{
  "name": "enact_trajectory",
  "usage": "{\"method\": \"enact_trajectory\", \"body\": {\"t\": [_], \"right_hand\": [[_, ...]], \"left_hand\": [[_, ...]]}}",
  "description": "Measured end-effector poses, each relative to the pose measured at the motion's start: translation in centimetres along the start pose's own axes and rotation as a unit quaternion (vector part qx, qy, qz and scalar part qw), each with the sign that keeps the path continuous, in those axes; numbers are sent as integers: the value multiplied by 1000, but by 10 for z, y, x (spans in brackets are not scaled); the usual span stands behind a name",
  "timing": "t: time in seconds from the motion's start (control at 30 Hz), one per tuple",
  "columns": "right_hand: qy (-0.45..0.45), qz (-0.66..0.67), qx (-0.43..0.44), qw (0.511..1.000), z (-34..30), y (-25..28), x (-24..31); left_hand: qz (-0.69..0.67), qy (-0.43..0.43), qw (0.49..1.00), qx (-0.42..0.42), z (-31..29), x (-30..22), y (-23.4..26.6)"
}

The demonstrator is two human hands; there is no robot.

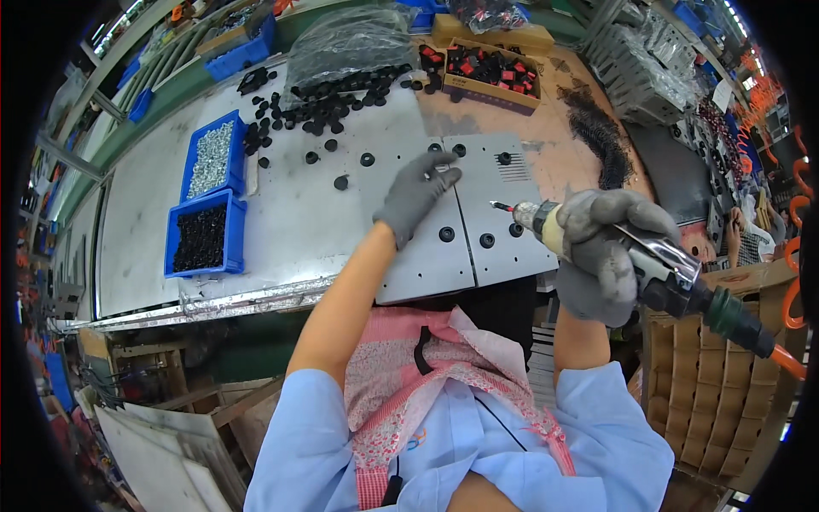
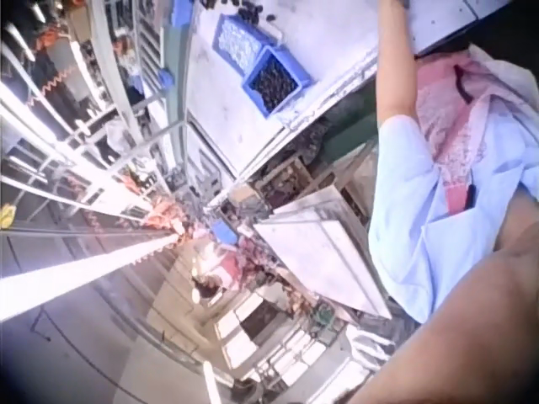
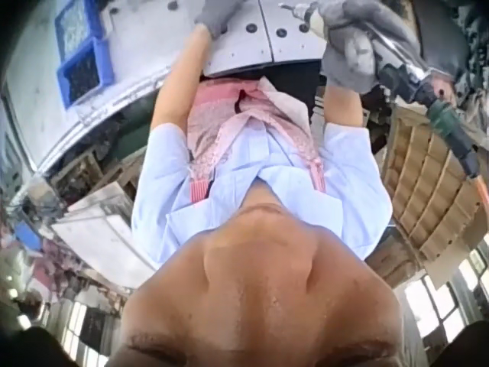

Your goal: The person fastens cooling fans onto metal enclosures using a pneumatic screwdriver, moves plastic boards onto a conveyor, and installs rubber feet onto metal panels by fastening screws with the pneumatic screwdriver.

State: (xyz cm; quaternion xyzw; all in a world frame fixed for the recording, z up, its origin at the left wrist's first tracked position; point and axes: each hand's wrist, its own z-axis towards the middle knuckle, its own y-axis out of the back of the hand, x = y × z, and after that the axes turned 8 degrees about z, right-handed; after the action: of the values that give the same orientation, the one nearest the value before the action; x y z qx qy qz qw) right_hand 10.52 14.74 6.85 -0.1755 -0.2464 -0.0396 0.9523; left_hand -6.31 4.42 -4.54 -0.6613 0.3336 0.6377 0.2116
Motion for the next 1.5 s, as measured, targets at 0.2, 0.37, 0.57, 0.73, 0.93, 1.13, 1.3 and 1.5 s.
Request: {"method": "enact_trajectory", "body": {"t": [0.2,0.37,0.57,0.73,0.93,1.13,1.3,1.5], "right_hand": [[-26,-4,-43,999,2,3,-18],[-72,-92,-102,988,17,11,-43],[-83,-100,-101,986,40,25,-115],[-175,-85,-70,978,29,47,-170],[-181,-103,-72,975,33,52,-193],[-228,-63,-106,966,39,58,-199],[-279,-32,-98,955,38,61,-194],[-243,-55,-93,964,17,19,-114]], "left_hand": [[400,-123,892,-173,58,19,-4],[266,-35,953,-144,70,19,-2],[427,-100,887,-143,72,33,-9],[435,-76,888,-131,66,25,-10],[479,-68,864,-136,72,26,-11],[484,-52,864,-130,78,23,-12],[461,-49,881,-99,75,17,-11],[470,-48,873,-122,70,22,-16]]}}
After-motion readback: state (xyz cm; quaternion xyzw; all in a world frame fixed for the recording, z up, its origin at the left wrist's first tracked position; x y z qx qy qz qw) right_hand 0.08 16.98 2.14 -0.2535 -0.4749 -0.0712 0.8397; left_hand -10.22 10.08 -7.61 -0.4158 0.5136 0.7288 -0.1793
